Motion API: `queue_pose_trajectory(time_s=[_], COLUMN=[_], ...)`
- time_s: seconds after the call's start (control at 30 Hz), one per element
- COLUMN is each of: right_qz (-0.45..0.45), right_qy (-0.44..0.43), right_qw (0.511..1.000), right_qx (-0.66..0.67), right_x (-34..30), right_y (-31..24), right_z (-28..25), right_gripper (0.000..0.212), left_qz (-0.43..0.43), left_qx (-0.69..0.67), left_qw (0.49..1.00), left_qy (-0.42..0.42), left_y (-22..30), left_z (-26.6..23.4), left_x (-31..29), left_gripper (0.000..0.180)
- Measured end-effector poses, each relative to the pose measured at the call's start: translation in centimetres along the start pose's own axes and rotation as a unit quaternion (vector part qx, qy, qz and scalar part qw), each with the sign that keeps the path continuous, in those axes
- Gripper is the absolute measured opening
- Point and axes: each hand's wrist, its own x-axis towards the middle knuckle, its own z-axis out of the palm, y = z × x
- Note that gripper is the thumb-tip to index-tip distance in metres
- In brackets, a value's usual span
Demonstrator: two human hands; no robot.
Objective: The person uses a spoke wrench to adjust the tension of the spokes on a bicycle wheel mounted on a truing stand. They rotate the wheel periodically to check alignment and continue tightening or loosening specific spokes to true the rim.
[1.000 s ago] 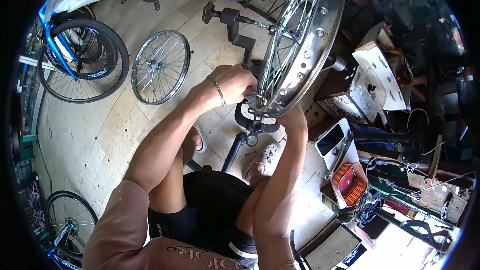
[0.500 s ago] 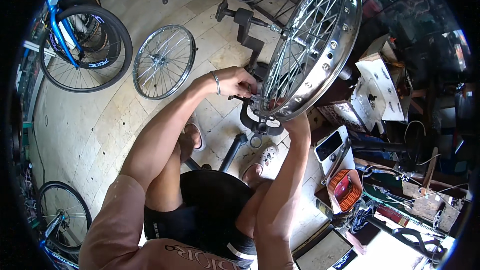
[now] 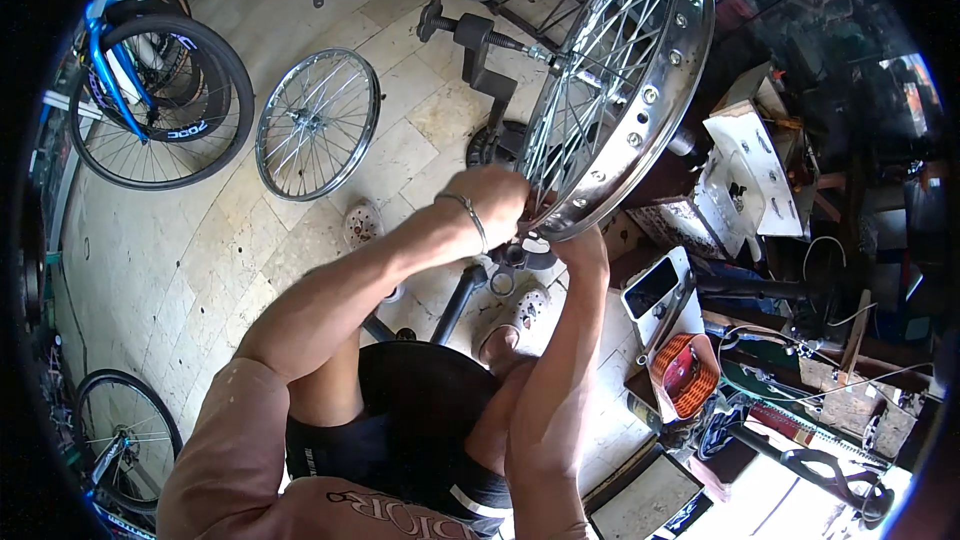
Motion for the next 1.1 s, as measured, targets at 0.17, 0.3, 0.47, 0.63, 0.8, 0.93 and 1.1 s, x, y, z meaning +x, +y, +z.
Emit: queue_pose_trajectory(time_s=[0.17, 0.3, 0.47, 0.63, 0.8, 0.93, 1.1], right_qz=[0.054, 0.094, 0.077, 0.078, 0.057, 0.011, 0.077], right_qy=[-0.057, -0.032, -0.032, -0.024, 0.027, 0.021, 0.047], right_qw=[0.972, 0.976, 0.976, 0.957, 0.992, 0.975, 0.929], right_qx=[0.223, 0.196, 0.202, 0.278, 0.111, 0.221, 0.36], right_x=[0.0, -0.6, -0.6, -0.3, 0.2, 0.0, -1.2], right_y=[-6.5, -6.5, -6.0, -4.0, -1.2, -5.0, -10.2], right_z=[0.4, -0.8, -1.0, -0.3, 0.0, 0.1, -1.8], right_gripper=[0.031, 0.027, 0.032, 0.034, 0.033, 0.048, 0.026], left_qz=[0.027, 0.185, 0.11, 0.107, 0.101, 0.006, 0.0], left_qx=[-0.008, -0.103, -0.192, -0.225, 0.048, 0.133, -0.054], left_qw=[0.998, 0.977, 0.965, 0.965, 0.994, 0.991, 0.988], left_qy=[0.058, 0.0, -0.14, -0.075, -0.008, 0.035, 0.143], left_y=[-5.7, -8.3, -10.3, -10.8, -5.7, -2.0, -7.3], left_z=[-1.0, -1.4, -0.2, 1.7, 0.8, 0.2, -4.9], left_x=[1.9, 3.6, 5.3, 6.4, 3.9, 0.4, 0.3], left_gripper=[0.006, 0.012, 0.012, 0.015, 0.009, 0.01, 0.009])
